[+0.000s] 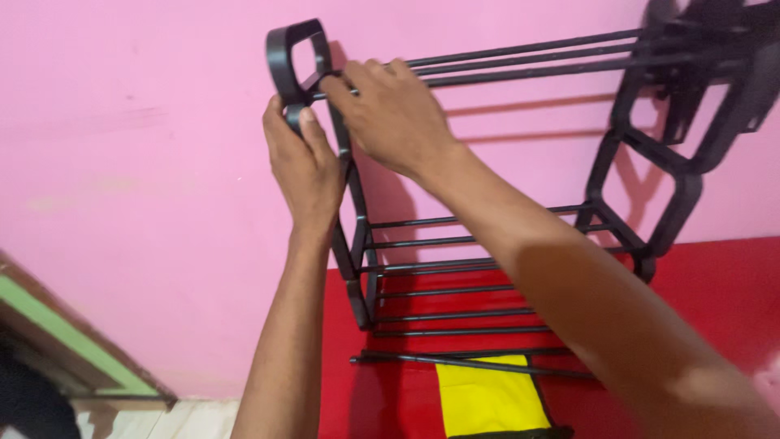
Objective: The person disassembles a black metal rack on a red table by removing horizontal rods one by one and placing them on the table. They then wipe the separated frame sections with a yellow cloth.
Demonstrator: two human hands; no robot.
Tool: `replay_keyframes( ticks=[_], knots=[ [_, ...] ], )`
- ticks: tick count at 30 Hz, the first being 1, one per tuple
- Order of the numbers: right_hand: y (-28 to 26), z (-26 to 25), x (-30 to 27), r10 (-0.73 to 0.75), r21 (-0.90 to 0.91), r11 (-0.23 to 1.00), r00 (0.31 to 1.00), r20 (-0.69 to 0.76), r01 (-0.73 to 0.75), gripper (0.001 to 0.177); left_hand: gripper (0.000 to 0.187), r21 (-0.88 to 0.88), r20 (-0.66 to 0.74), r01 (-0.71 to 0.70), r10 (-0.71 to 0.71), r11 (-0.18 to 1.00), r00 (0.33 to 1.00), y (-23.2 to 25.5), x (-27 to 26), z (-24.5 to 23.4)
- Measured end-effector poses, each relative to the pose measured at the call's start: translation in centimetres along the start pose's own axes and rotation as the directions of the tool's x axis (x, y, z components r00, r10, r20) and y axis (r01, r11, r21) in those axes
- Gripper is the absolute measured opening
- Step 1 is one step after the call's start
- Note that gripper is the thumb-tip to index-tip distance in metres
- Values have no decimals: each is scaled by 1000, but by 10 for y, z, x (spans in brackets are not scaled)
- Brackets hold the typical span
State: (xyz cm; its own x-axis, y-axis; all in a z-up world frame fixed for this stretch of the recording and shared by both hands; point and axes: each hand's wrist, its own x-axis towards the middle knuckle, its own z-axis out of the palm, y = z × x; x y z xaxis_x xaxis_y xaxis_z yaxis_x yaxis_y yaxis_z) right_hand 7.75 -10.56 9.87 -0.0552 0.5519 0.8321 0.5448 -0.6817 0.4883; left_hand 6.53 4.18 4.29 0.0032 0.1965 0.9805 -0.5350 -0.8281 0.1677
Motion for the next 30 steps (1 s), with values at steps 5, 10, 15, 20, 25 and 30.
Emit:
replay_keyframes(
  ticks=[5, 10, 15, 20, 25, 30],
  knots=[
    [5, 25, 15, -7, 41, 999, 1000, 25, 6, 23, 35, -203, 184, 321, -287, 925, 940, 3, -8, -2],
    [10, 31, 17, -50, -32, 998, 999, -6, 50, 26, 36, -211, 173, 303, -270, 929, 947, 9, -6, -5],
    [9, 29, 15, -44, -56, 997, 999, 1, 44, 28, 38, -198, 234, 412, -365, 889, 901, 9, -5, -6],
    [9, 29, 16, -40, -49, 998, 999, 3, 40, 28, 41, -240, 192, 318, -276, 917, 942, 5, -7, -5],
    [11, 27, 19, -12, -39, 999, 997, 72, 15, 24, 49, -286, 209, 362, -311, 887, 927, 5, -7, -7],
    [14, 16, 22, 47, 154, 986, 996, 74, -58, 36, 53, -360, 260, 459, -386, 812, 885, 13, -2, -13]
  ],
)
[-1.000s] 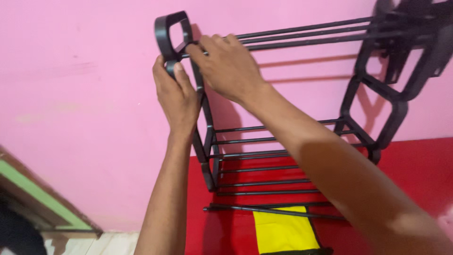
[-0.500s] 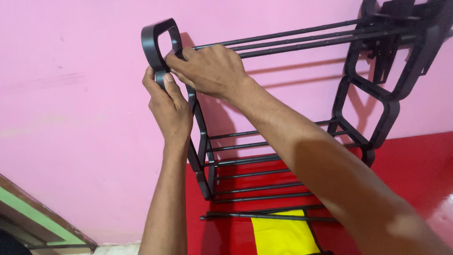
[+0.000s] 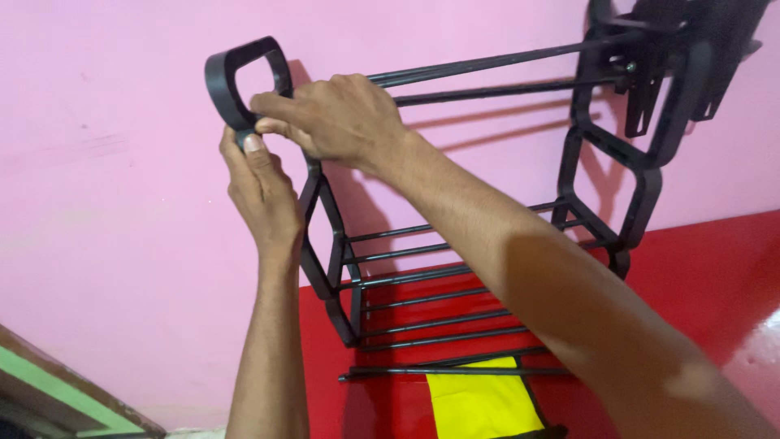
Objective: The person disassembles a black metal rack on a red table by removing horizontal rods one by one and placing them on the table. They then wipe the separated frame sections with a yellow cloth.
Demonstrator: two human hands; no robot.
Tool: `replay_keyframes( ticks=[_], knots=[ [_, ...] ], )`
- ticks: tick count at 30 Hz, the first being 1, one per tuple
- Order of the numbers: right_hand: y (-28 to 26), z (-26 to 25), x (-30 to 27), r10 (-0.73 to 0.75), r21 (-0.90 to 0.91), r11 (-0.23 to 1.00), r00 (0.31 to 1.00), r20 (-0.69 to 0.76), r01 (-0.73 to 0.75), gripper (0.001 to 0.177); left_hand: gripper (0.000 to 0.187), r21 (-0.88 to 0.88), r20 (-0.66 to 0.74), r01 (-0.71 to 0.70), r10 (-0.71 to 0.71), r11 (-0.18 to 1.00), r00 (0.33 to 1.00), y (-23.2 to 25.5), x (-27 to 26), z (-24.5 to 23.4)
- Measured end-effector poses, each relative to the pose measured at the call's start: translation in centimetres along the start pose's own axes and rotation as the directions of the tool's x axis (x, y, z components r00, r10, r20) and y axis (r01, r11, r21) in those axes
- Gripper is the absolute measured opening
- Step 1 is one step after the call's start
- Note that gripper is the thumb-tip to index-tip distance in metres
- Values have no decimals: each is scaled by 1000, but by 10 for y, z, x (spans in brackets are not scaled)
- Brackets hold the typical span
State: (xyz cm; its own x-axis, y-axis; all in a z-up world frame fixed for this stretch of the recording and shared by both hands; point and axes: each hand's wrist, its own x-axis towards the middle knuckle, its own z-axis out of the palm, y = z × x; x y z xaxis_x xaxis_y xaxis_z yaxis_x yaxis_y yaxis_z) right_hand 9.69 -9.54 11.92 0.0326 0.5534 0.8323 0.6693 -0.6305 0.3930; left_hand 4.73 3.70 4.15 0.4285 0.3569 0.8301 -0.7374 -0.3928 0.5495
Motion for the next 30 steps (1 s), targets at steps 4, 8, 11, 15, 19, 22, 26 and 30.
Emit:
replay_keyframes(
  ticks=[4, 8, 11, 15, 19, 22, 26, 30],
  knots=[
    [-9, -2, -3, 0, 100, 995, 1000, -9, 1, 39, 58, -30, 26, 25, -24, 999, 999, -3, 3, 0],
    [-15, -17, -16, -6, 165, 986, 993, -121, 26, 35, 60, -26, 29, -48, 49, 998, 998, -5, -3, 0],
    [-16, -33, -27, -18, 183, 982, 981, -195, 55, 28, 60, -14, 27, -55, 55, 998, 998, -6, -3, 2],
    [-29, -57, -48, -69, 248, 960, 967, -244, 131, 23, 60, -33, 43, -25, 27, 999, 999, -5, -3, -1],
    [-59, -79, -79, -200, 254, 933, 956, -216, 253, 31, 58, -27, 86, -6, 8, 1000, 996, -4, -3, -5],
    [-88, -90, -114, -292, 388, 848, 929, -226, 361, 25, 58, -121, 140, 11, 6, 993, 990, -7, -1, -7],
    [-121, -75, -157, -367, 421, 845, 930, 5, 331, 30, 60, -124, 194, 14, 10, 992, 981, -13, 1, -11],
    [-149, -32, -191, -346, 384, 899, 881, 322, 213, 31, 62, -108, 210, 25, -2, 994, 978, -16, 1, -14]
  ],
)
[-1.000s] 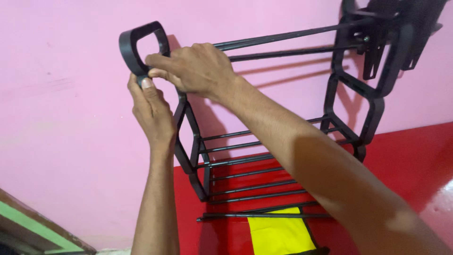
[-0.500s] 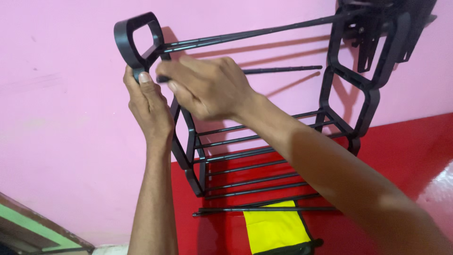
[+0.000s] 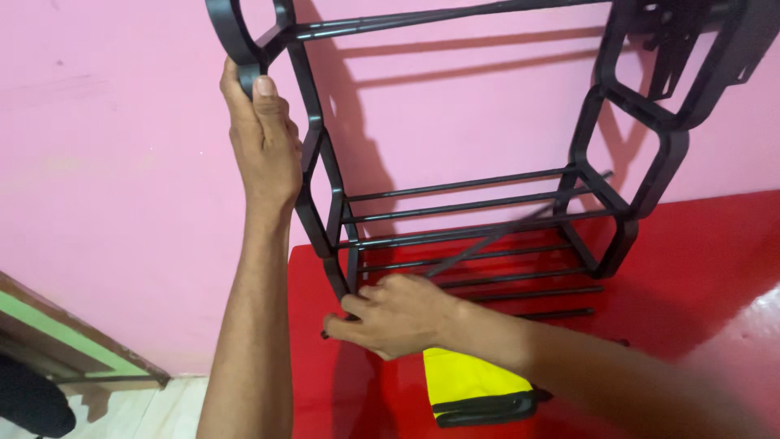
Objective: The person disassembles a black metal rack on a red table by removing horizontal rods one by one and placing them on the table. They then wipe the separated frame sections with a yellow cloth.
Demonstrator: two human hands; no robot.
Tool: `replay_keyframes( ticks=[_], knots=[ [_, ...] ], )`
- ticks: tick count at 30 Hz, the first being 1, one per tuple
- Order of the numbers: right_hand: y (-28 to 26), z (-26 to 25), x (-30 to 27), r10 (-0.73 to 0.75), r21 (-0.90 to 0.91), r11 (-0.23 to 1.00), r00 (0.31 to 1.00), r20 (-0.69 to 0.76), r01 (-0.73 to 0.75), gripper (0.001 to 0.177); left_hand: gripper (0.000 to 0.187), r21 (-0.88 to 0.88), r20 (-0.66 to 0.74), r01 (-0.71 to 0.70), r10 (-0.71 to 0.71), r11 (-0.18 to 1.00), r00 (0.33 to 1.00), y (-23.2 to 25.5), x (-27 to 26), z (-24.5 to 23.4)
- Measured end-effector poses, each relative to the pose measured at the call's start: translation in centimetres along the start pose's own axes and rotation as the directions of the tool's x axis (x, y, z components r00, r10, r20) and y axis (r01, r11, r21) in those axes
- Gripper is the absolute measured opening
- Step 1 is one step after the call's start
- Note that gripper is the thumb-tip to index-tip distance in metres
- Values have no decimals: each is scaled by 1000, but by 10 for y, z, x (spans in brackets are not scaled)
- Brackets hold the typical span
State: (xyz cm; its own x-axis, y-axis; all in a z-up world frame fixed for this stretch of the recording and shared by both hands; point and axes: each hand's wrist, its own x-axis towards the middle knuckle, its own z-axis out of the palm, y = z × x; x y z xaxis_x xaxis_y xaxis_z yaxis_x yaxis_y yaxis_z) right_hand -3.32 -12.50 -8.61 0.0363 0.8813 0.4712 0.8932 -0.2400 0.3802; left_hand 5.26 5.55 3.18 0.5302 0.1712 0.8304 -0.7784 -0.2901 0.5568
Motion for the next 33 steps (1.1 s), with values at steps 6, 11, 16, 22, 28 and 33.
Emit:
replay_keyframes(
  ticks=[6, 11, 16, 22, 28, 33],
  knots=[
    [-6, 86, -5, 291, 113, 939, 925, 245, -325, 20, 60, 53, -42, -10, 13, 999, 999, -7, 1, 3],
    [-3, 126, -14, 384, 122, 902, 898, 216, -415, 18, 52, 229, -114, -112, 141, 967, 983, -14, 0, 8],
    [-7, 140, -21, 411, 137, 892, 898, 155, -432, 23, 49, 304, -162, -91, 146, 948, 976, -14, 2, 13],
    [-6, 137, -27, 417, 95, 891, 883, 216, -444, 19, 49, 300, -187, -84, 145, 950, 972, -11, 1, 17],
    [10, 93, -16, 425, 106, 895, 901, 93, -433, 23, 48, 287, -203, -88, 151, 954, 968, -7, 1, 19],
    [53, 32, 8, 257, 17, 960, 854, -452, -280, 14, 47, 293, -215, -93, 160, 952, 963, -7, 1, 19]
  ],
)
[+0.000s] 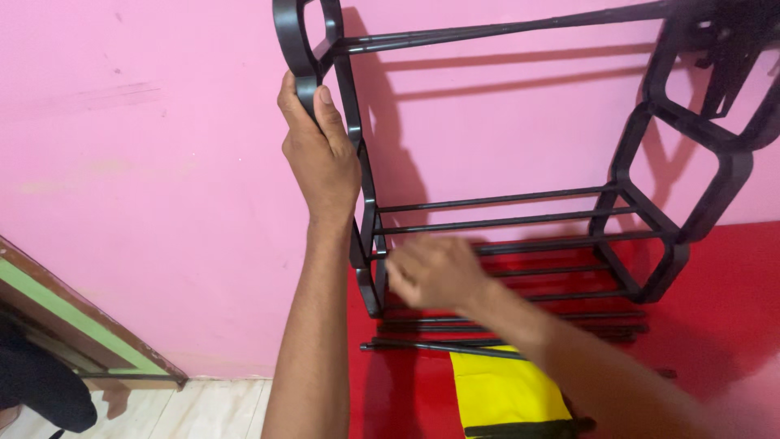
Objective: The person disassembles a black metal rack on a red table by removing horizontal rods one by one and placing them on the table. They then wipe the separated frame sections with a yellow cloth.
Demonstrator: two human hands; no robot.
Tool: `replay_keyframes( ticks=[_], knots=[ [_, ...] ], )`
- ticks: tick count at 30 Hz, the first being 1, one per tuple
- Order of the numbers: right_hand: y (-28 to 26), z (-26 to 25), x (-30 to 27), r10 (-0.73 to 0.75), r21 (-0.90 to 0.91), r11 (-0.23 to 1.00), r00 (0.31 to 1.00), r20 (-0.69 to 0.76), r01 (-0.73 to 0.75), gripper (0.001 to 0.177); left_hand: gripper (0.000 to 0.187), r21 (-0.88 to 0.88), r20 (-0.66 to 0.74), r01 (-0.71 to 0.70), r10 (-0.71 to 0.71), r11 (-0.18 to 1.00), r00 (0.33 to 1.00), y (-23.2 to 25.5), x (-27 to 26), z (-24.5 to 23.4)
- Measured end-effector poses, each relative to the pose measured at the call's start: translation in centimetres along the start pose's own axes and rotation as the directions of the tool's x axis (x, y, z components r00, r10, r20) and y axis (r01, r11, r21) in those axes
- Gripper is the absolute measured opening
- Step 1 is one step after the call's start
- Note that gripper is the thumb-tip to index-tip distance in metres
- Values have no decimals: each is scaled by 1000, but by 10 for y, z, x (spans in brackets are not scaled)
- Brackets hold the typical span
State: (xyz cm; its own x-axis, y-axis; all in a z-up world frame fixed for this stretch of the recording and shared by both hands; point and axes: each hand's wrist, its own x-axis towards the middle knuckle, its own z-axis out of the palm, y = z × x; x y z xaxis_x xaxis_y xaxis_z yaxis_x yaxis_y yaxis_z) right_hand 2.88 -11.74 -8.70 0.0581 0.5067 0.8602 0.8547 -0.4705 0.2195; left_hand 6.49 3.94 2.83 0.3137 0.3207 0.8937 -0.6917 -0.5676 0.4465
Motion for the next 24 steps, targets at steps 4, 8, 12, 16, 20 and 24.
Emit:
replay_keyframes(
  ticks=[4, 8, 12, 16, 20, 24],
  knots=[
    [36, -28, 57, -26, -131, 991, 977, -213, -3, 16, 47, -9, -4, 8, -8, 1000, 1000, 1, 0, 0],
    [78, -43, 113, -30, -365, 930, 984, -173, -36, 23, 47, -2, -2, 18, -18, 1000, 1000, 2, 1, 0],
    [100, -46, 138, -62, -430, 902, 979, -193, -27, 31, 46, -26, -3, 9, -9, 1000, 1000, 2, -1, 0],
    [111, -38, 150, -126, -496, 866, 986, -109, 56, 40, 45, -17, -15, -10, 10, 1000, 1000, 2, 0, 0],
    [116, -27, 155, -152, -505, 858, 986, -65, 98, 40, 44, 9, -8, 19, -19, 1000, 1000, 1, -1, -1],
    [120, -20, 160, -113, -471, 879, 991, -65, 69, 29, 44, 30, -32, -1, 2, 1000, 999, 1, 0, 0]
  ],
)
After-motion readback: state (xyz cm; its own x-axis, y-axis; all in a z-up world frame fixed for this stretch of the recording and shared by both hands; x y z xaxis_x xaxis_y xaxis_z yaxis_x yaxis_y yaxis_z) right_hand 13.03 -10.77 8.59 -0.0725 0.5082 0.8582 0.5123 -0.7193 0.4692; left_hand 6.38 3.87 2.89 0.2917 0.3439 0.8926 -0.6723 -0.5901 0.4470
